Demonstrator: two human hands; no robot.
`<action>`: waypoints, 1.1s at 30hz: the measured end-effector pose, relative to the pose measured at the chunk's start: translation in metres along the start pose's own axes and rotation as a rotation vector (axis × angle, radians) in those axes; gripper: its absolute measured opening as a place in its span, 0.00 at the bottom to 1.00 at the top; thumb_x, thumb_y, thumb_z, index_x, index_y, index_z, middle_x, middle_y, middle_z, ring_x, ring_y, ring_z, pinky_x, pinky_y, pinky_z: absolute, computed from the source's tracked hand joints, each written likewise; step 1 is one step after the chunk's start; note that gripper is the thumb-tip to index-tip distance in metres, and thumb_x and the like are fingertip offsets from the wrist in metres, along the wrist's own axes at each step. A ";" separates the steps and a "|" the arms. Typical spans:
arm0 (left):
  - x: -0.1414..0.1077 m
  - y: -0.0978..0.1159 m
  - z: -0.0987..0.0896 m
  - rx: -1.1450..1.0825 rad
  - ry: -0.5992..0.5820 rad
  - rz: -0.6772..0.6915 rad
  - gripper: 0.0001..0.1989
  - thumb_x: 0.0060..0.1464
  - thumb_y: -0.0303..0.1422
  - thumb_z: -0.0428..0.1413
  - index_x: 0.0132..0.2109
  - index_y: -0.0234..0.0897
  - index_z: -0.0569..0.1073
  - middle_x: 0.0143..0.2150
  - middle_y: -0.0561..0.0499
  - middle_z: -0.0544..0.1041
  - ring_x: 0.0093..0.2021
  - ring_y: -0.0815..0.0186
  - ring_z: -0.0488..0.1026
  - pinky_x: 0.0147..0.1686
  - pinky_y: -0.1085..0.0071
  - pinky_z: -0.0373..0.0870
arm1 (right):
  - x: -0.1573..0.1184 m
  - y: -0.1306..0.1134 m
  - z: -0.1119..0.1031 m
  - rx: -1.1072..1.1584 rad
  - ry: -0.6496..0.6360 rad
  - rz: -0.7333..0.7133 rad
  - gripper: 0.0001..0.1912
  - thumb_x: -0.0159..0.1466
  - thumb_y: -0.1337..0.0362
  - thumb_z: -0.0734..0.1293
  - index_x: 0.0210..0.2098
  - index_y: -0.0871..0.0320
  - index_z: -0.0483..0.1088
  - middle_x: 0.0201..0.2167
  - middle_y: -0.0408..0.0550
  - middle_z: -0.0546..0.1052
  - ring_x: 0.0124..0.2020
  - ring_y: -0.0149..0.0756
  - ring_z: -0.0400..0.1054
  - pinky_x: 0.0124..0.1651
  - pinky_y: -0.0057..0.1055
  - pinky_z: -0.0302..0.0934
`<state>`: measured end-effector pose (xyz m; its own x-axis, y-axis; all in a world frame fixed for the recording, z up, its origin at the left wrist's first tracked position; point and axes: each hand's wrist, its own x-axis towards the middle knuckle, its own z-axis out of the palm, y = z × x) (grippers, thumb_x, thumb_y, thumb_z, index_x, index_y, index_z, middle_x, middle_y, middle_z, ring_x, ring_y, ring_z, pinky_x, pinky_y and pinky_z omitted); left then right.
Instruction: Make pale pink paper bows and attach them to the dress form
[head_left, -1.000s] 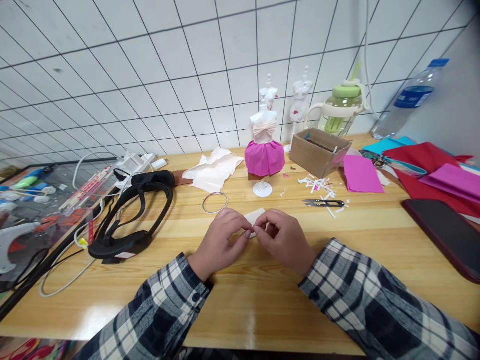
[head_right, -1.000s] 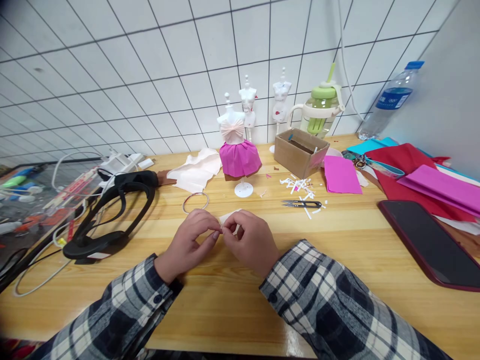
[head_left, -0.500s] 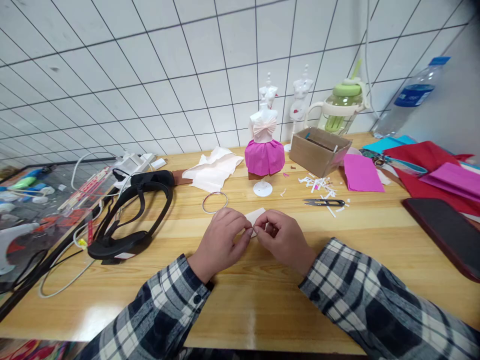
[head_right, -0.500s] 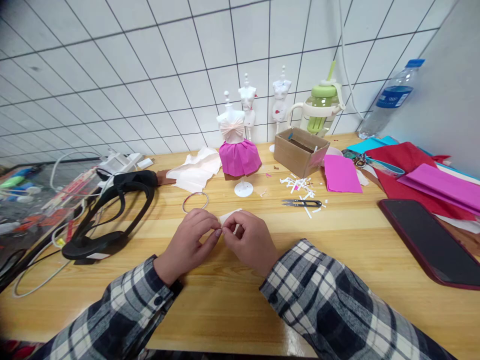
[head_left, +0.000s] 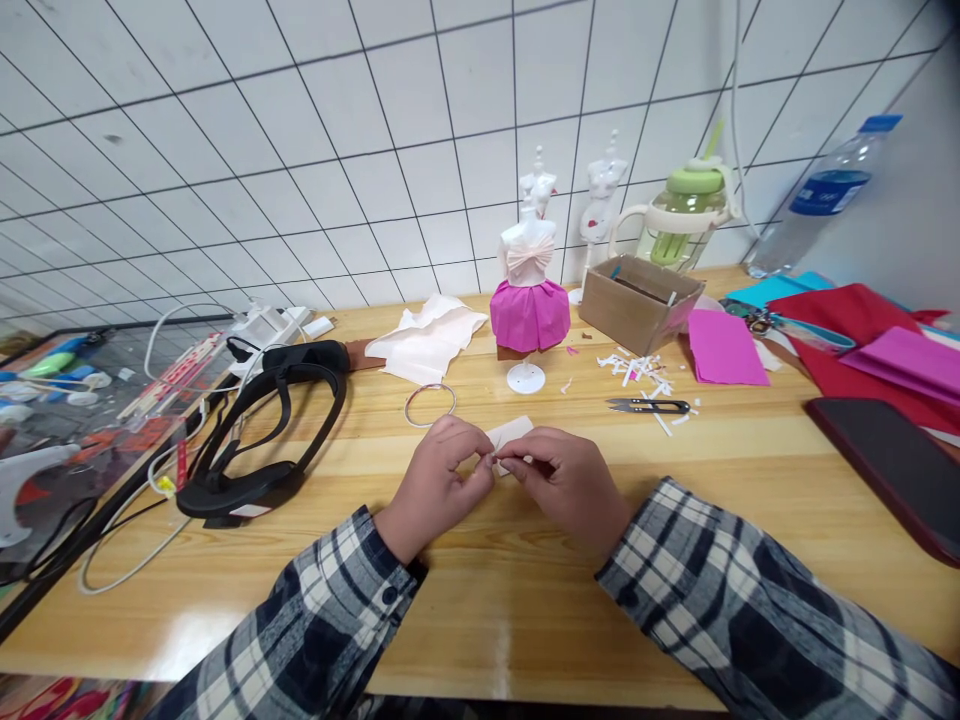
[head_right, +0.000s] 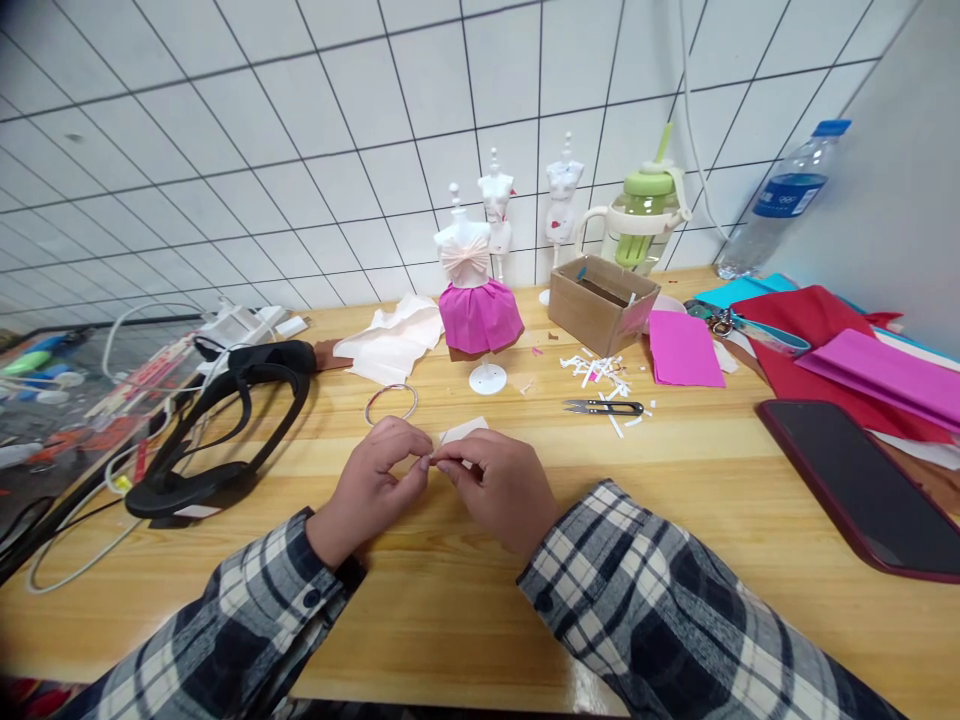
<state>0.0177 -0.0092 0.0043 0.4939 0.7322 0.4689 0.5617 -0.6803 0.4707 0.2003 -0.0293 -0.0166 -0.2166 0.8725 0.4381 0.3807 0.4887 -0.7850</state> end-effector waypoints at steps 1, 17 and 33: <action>0.000 0.000 0.000 -0.004 -0.006 -0.010 0.05 0.53 0.23 0.53 0.32 0.37 0.71 0.30 0.52 0.75 0.35 0.65 0.69 0.39 0.67 0.65 | 0.000 0.000 0.000 -0.005 0.001 0.000 0.06 0.63 0.66 0.67 0.37 0.55 0.78 0.31 0.43 0.79 0.29 0.29 0.69 0.33 0.27 0.61; -0.001 0.000 -0.002 -0.105 -0.041 -0.123 0.08 0.54 0.23 0.50 0.31 0.37 0.71 0.31 0.52 0.74 0.36 0.65 0.68 0.40 0.68 0.65 | -0.001 0.002 -0.001 -0.173 -0.011 -0.100 0.09 0.65 0.67 0.63 0.40 0.56 0.76 0.34 0.45 0.80 0.34 0.32 0.72 0.37 0.27 0.62; -0.001 -0.001 0.002 -0.048 -0.058 -0.149 0.08 0.57 0.27 0.51 0.33 0.38 0.74 0.32 0.50 0.77 0.36 0.64 0.71 0.40 0.66 0.66 | 0.000 0.001 -0.003 -0.196 -0.026 -0.053 0.10 0.65 0.64 0.65 0.43 0.56 0.75 0.35 0.45 0.79 0.29 0.30 0.70 0.34 0.27 0.61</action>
<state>0.0183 -0.0090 0.0021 0.4454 0.8249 0.3480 0.5999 -0.5635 0.5680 0.2034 -0.0291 -0.0159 -0.2631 0.8465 0.4629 0.5350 0.5273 -0.6601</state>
